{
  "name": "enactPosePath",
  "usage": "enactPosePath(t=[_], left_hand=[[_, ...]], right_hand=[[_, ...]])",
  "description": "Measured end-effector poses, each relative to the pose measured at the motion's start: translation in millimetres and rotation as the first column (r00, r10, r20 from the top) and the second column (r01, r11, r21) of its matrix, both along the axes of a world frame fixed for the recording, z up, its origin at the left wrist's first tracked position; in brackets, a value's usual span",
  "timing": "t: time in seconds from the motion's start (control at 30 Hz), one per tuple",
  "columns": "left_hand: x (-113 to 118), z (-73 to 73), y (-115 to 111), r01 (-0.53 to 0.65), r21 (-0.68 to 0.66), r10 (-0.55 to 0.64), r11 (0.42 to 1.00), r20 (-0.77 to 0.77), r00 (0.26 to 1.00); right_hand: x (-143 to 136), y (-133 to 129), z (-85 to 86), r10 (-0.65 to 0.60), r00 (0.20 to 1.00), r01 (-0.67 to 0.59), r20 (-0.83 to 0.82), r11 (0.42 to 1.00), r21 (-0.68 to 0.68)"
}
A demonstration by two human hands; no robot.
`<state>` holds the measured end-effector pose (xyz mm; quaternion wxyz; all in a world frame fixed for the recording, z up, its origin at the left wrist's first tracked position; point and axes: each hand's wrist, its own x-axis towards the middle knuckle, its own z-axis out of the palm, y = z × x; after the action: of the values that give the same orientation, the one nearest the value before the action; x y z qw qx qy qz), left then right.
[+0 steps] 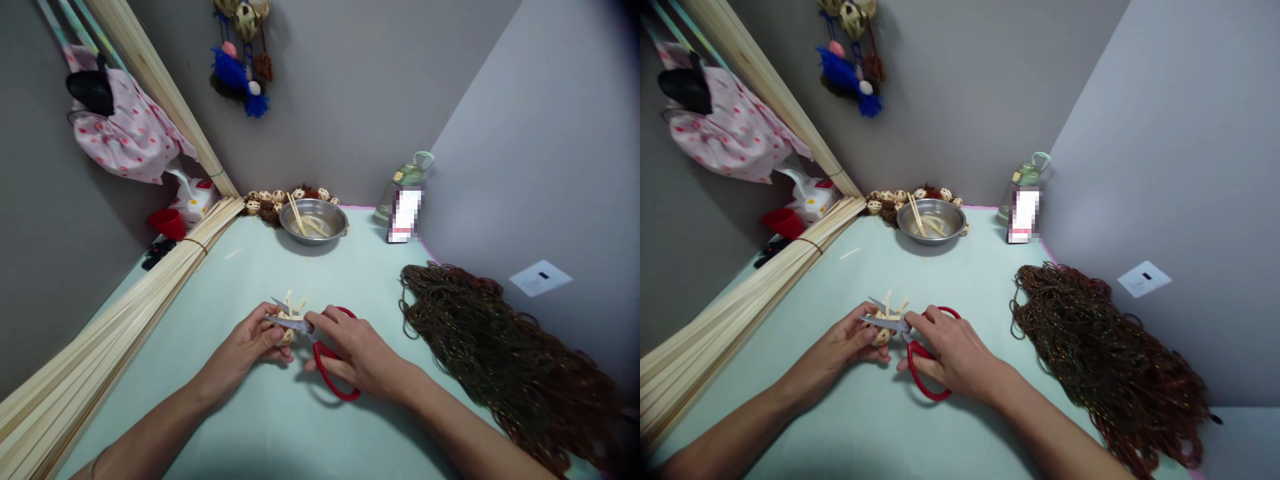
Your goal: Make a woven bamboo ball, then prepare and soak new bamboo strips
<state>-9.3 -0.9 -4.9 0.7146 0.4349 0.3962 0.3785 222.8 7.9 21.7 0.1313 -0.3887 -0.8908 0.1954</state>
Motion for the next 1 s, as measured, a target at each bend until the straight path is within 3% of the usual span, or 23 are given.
enactPosePath(t=[0.33, 0.77, 1.0], left_hand=[[0, -0.1, -1, 0.043, 0.015, -0.043, 0.999, 0.002, 0.999], [2, -6.7, 2, 0.032, 0.024, -0.031, 0.999, -0.041, 0.999], [1, -5.7, 2, 0.064, 0.020, -0.063, 0.998, -0.054, 0.997]], right_hand=[[-3, 4, 7.3, -0.043, 0.982, -0.021, -0.185, 0.943, -0.332], [-8, 0, -3.6, -0.078, 0.981, 0.017, -0.180, 0.949, -0.314], [-7, -2, 1.8, -0.066, 0.980, -0.002, -0.189, 0.942, -0.337]])
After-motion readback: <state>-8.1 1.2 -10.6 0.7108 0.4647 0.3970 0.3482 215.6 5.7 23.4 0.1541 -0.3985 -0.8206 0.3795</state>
